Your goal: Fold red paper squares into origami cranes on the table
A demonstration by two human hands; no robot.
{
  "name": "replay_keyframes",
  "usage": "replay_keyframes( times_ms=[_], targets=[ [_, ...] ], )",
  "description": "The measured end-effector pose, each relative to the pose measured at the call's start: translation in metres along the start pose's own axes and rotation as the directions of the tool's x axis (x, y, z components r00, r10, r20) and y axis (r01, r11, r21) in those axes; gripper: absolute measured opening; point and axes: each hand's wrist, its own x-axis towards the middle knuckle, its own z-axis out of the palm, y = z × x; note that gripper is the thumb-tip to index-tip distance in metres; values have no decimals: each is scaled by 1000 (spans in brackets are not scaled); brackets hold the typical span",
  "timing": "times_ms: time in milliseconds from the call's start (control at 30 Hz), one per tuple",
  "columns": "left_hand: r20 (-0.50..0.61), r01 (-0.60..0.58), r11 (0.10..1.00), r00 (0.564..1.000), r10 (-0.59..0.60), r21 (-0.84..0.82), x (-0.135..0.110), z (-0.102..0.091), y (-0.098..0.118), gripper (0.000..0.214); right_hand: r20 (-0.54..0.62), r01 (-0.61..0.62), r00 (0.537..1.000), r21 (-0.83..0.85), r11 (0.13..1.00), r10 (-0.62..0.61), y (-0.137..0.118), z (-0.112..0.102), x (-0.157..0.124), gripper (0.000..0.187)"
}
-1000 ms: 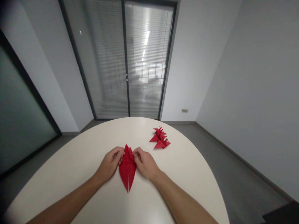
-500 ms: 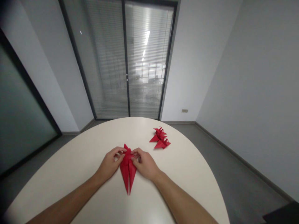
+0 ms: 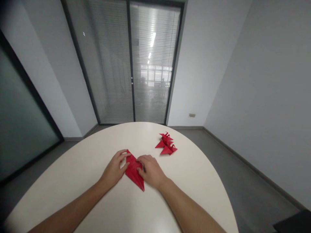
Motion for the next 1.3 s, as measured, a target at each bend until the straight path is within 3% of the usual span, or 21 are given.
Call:
replay_keyframes(
  times_ms=[167,267,367,567,700,800,933,1133,1300],
  targets=[
    [142,-203,962,974,179,180,-5,-3,6,37,-29,-33,999,-66,997,31,4,0,0,28],
    [244,-238,951,951,187,198,-8,-2,4,44,-39,-47,998,-97,994,43,5,-2,0,24],
    [291,-201,955,947,134,217,-10,0,3,45,-40,-31,999,-105,994,27,0,-5,0,26],
    [292,-120,942,956,25,314,-11,0,5,39,109,137,985,-43,990,-131,-20,-9,-3,37],
    [266,-119,912,964,11,394,-9,-2,5,35,285,96,956,-80,992,-69,-20,-8,-8,58],
    [315,-188,909,947,67,373,-9,-4,4,40,350,75,936,-102,992,-35,-19,-12,-9,56],
    [391,-247,916,913,112,316,-11,-6,7,45,341,67,940,-147,987,-13,-20,-16,-10,49],
    [342,-195,886,939,44,420,-13,-9,9,39,255,36,967,-218,975,22,-9,-11,-9,47],
    [325,-183,873,945,29,452,-12,-9,8,39,276,14,960,-238,971,54,-10,-12,-11,51]
  ],
)
